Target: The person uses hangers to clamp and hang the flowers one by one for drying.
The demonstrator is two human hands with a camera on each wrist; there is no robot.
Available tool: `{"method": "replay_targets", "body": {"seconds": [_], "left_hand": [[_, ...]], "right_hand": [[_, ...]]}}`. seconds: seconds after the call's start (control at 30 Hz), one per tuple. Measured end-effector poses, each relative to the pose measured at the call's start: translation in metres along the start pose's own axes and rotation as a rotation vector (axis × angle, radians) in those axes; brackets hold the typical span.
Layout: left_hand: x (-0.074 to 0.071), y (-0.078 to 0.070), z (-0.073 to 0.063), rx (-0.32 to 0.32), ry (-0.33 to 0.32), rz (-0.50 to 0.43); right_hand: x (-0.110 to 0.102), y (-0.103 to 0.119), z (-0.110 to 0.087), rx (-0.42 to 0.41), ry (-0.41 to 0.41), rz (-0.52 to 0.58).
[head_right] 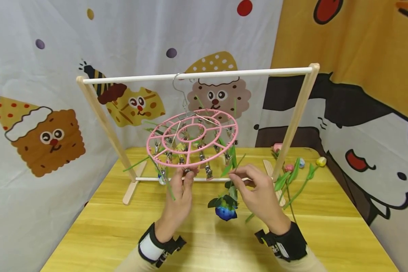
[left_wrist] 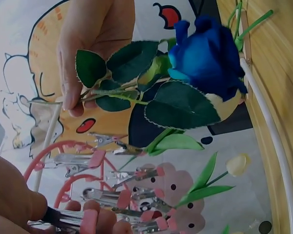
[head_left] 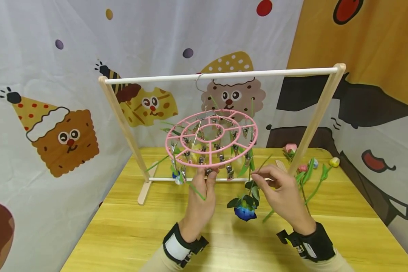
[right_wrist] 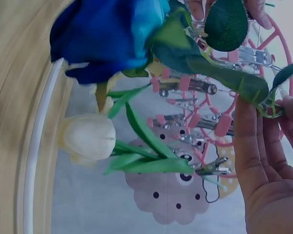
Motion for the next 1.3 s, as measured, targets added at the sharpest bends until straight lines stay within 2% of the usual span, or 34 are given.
{"method": "replay_targets", "body": {"seconds": [0.17,0.33,0.5,0.73,0.9,1.13,1.3], "left_hand": [[-0.01,0.002,0.003,0.026,-0.036,0.068],[-0.019,0.002,0.004,-0.004,-0.046,0.08],[-0.023,0.001,0.003,-0.027,-0.046,0.05],[-0.022,0.0,0.002,-0.082,-0.028,-0.033],[-0.022,-0.001,0.002,-0.118,-0.014,-0.098],[-0.021,-0.004,0.002,-0.15,-0.025,-0.095],[-0.02,-0.004,0.001,-0.18,-0.004,-0.074]], "right_hand": [[0.007,0.003,0.002,-0.007,0.015,0.005],[0.011,0.007,0.005,0.001,0.042,0.008],[0.016,0.008,0.006,-0.015,0.069,0.087],[0.022,0.011,0.006,0.017,0.085,0.205],[0.024,0.011,0.005,0.055,0.078,0.156],[0.028,0.009,0.003,0.065,0.066,0.102],[0.033,0.008,0.003,0.069,0.075,0.184]]}}
Point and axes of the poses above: each hand's wrist, its own z-axis towards the middle knuckle, its own x-axis out of the palm, y = z × x, the point moved 2 cm from there along z, towards the middle knuckle, and after that the axes turned 3 degrees about -x, right-handed, at the moved point
